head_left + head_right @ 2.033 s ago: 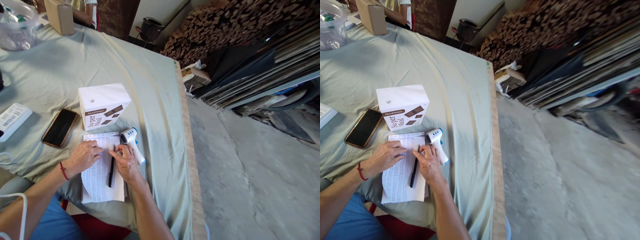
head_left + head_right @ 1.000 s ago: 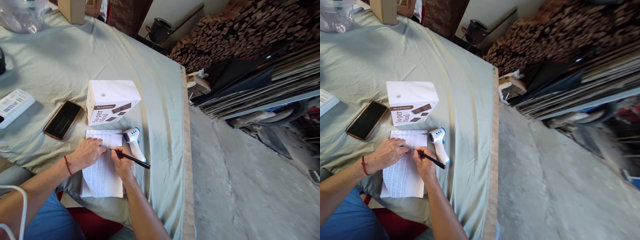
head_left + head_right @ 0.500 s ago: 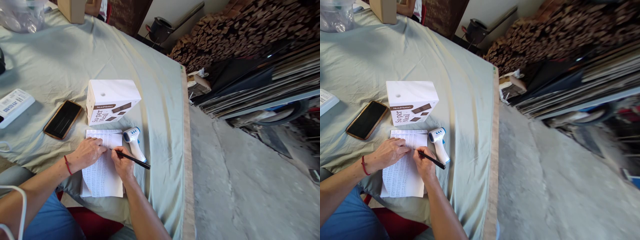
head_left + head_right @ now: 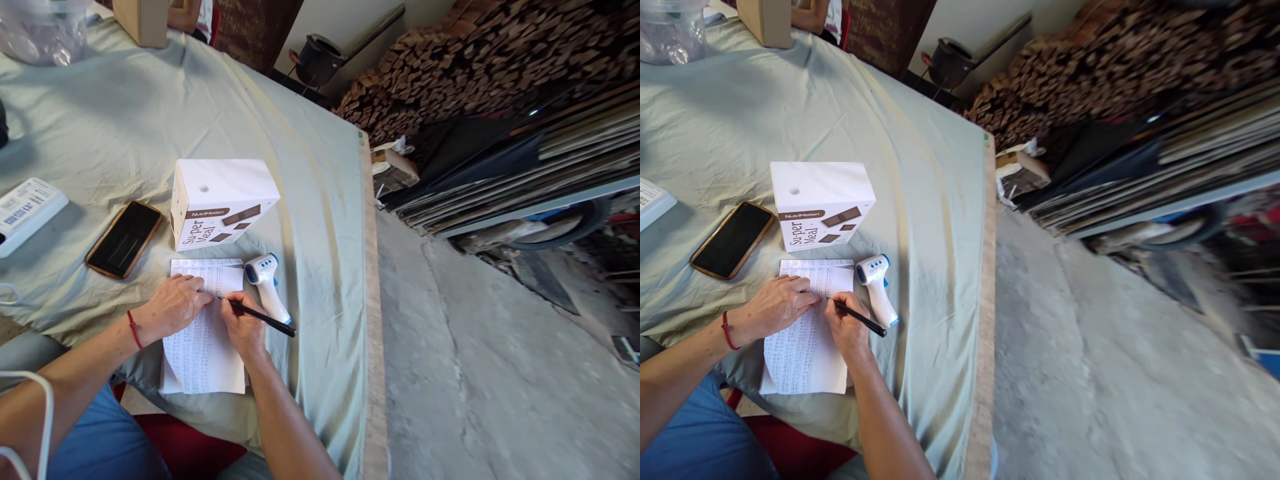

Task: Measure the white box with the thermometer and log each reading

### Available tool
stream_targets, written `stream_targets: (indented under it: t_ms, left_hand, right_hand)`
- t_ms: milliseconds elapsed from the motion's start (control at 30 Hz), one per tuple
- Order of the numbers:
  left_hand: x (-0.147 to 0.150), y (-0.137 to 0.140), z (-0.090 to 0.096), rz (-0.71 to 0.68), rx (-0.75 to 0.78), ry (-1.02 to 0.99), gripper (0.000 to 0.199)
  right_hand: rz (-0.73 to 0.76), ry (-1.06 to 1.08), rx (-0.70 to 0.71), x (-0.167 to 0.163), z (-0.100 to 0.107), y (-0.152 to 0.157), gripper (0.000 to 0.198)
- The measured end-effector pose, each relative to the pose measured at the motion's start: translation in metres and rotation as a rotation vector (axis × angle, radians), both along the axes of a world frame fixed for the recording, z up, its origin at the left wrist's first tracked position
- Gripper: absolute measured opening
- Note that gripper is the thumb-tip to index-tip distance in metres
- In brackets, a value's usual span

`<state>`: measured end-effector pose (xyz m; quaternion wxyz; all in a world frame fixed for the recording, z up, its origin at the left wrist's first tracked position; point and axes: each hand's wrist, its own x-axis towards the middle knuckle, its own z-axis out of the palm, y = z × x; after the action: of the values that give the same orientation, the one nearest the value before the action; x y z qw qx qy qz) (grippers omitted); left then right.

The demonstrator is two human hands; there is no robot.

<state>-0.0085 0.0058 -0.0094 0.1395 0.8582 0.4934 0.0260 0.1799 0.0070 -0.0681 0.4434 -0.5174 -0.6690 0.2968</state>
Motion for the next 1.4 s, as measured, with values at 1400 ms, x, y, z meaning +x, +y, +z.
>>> stream_targets:
  t_ms: [1400]
  left_hand:
    - [-0.0009, -0.0002, -0.0047, -0.008, 0.021, -0.039, 0.032]
  right_hand:
    - [-0.052, 0.002, -0.032, -0.0004, 0.0015, 0.0006, 0.016]
